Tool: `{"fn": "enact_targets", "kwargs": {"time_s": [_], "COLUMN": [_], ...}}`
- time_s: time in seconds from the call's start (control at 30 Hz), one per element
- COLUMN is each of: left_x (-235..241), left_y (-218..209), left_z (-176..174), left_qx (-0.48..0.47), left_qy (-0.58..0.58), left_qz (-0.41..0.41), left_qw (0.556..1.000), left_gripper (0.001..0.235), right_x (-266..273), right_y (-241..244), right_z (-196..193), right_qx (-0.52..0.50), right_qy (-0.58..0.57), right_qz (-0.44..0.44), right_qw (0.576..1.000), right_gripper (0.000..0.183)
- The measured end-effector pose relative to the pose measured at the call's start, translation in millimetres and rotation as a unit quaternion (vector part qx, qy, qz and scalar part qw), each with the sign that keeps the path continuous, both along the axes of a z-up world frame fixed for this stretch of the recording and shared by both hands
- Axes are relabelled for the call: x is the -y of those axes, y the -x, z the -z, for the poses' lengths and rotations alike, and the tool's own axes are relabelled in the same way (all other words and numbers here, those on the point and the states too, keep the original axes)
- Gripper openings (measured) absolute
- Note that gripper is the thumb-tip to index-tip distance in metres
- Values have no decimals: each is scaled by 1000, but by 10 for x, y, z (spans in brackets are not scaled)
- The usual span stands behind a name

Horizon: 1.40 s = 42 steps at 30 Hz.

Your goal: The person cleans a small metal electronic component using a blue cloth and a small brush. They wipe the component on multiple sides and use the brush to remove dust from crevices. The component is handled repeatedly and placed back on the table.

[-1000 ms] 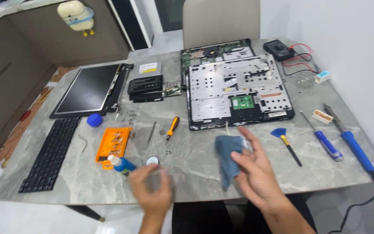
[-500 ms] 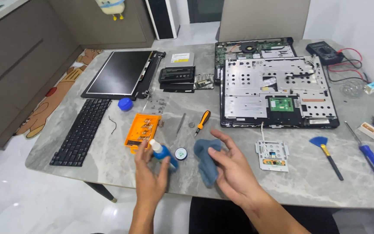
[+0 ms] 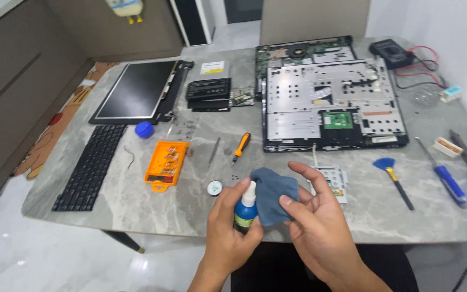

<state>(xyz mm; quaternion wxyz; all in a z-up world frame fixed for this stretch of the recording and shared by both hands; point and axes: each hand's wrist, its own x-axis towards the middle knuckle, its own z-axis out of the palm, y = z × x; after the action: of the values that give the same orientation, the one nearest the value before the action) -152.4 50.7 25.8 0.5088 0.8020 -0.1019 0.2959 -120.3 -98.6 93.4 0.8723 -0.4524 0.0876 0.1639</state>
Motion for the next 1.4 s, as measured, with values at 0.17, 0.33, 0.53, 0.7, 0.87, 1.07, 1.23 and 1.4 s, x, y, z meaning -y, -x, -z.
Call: {"fn": "enact_targets", "kwargs": {"time_s": [0.17, 0.33, 0.53, 0.7, 0.87, 1.07, 1.23, 1.4], "left_x": [133, 150, 207, 228, 235, 268, 256, 261], "left_y": [-126, -212, -261, -291, -342, -365, -366, -367], "left_z": [-6, 79, 102, 104, 132, 131, 145, 156], "left_qx": [46, -20, -62, -100, -149, -150, -155, -130], "left_qy": [-134, -162, -159, -179, -204, -188, -186, -176], "left_qz": [11, 63, 80, 73, 59, 53, 57, 61], "left_qw": [990, 985, 982, 976, 966, 969, 969, 974], "left_gripper": [62, 54, 54, 52, 47, 50, 55, 50], "right_x": [110, 192, 229, 232, 225, 225, 216, 217], "right_y": [7, -4, -59, -90, -128, -158, -183, -177], "right_z": [-120, -161, -49, 17, 132, 191, 278, 284], "right_qx": [-42, -95, -123, -135, -150, -155, -163, -165], "right_qy": [-17, -22, -25, -43, -55, -67, -82, -90], "right_qz": [55, 68, 76, 89, 97, 96, 104, 97], "right_qw": [997, 993, 989, 986, 982, 981, 978, 977], "right_gripper": [55, 48, 48, 45, 44, 42, 40, 39]}}
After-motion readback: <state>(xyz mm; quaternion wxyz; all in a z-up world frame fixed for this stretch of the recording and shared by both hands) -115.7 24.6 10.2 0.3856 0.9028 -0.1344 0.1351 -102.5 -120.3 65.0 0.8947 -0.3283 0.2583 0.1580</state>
